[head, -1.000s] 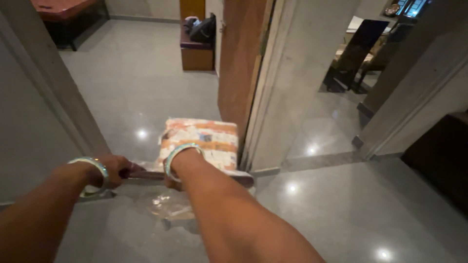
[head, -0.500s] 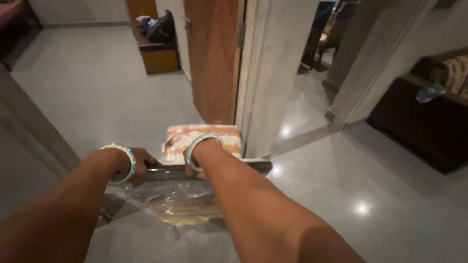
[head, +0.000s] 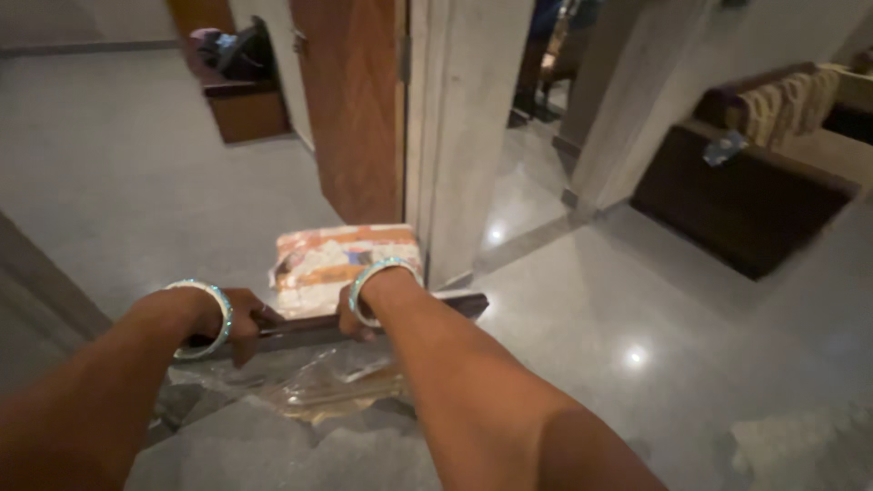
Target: The person carries a plastic-wrapped dining chair from a bedroom into a dining area and places it among other wrapped chairs around a table. The person handles the chair by its backrest and seat, moving it across rooms and positioning it in place.
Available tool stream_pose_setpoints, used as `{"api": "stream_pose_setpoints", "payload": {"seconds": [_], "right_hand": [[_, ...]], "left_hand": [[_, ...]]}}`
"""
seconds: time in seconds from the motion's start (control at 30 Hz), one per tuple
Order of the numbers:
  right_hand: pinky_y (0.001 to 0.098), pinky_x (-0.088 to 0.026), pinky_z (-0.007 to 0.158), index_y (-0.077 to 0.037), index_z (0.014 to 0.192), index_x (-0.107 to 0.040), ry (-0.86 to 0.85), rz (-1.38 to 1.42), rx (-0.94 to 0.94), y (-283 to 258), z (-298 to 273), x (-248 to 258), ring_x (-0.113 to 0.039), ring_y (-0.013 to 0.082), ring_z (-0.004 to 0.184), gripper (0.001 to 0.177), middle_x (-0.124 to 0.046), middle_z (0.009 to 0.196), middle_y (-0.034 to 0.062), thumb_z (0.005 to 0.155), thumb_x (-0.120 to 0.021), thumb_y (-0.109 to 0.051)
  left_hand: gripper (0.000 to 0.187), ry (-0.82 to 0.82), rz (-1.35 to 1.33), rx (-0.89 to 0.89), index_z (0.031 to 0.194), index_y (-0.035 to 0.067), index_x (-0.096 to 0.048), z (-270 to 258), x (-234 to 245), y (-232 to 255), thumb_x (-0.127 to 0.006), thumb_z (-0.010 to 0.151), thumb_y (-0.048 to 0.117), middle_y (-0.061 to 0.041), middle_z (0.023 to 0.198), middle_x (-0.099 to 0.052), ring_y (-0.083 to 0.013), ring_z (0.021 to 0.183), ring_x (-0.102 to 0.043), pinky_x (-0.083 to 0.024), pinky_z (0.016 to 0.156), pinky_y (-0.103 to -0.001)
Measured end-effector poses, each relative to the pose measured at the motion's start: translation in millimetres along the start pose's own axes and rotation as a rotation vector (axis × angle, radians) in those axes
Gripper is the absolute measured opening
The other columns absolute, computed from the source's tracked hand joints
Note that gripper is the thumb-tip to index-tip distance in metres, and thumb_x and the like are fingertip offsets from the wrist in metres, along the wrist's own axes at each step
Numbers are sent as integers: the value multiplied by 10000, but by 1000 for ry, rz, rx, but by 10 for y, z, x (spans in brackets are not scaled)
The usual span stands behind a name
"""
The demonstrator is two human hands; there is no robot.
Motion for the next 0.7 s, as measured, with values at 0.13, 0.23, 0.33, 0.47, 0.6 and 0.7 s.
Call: {"api": "stream_pose_setpoints", "payload": {"seconds": [0.13,0.23,0.33,0.47,0.6,0.7], "right_hand": [[468,-573,889,-191,1227,-751,15,67,-83,167,69,78,-728,302,1085,603,-765,1169,140,626,-725,-147],[467,-573,890,-198,1238,-748,20,101,-132,106,71,-110,-728,300,1085,616,-766,1170,137,625,-720,-144],[465,-572,890,-205,1249,-745,22,143,-178,96,25,-240,-729,298,1086,630,-768,1171,134,624,-714,-142],[463,-571,891,-215,1265,-741,22,184,-233,135,-75,-338,-729,295,1086,648,-769,1172,130,622,-707,-138],[460,-581,891,-206,1319,-681,19,276,-271,170,-192,-474,-724,297,1100,732,-754,1199,128,596,-720,-97],[437,-569,911,-220,1348,-671,42,269,-262,128,-319,-610,-714,289,1113,723,-749,1214,116,634,-711,-118]], "left_hand": [[789,-28,140,67,1435,281,-644,-187,65,221,-745,669,116,-56,1401,-694,-271,1254,-649,-526,1051,-442],[769,1,232,47,1476,318,-589,-283,76,243,-693,729,166,-66,1453,-645,-292,1294,-639,-518,1083,-448],[760,11,270,-68,1477,334,-565,-188,26,279,-660,740,177,-35,1457,-648,-284,1313,-638,-515,1101,-444],[645,88,331,-147,1440,275,-601,-88,-96,272,-667,798,269,-59,1438,-646,-291,1311,-625,-499,1099,-460],[562,139,326,-267,1362,221,-677,-159,-231,284,-654,805,294,-92,1349,-707,-300,1255,-663,-501,1077,-457],[542,143,405,-257,1315,185,-725,-354,-314,313,-670,781,258,-131,1304,-733,-308,1213,-695,-534,1037,-445]]}}
Point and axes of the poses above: each hand's wrist, its own z-axis towards the middle knuckle, its own x-axis out of the back of the hand, y = z × x, the point moved 2 cm from there along z, towards the middle knuckle
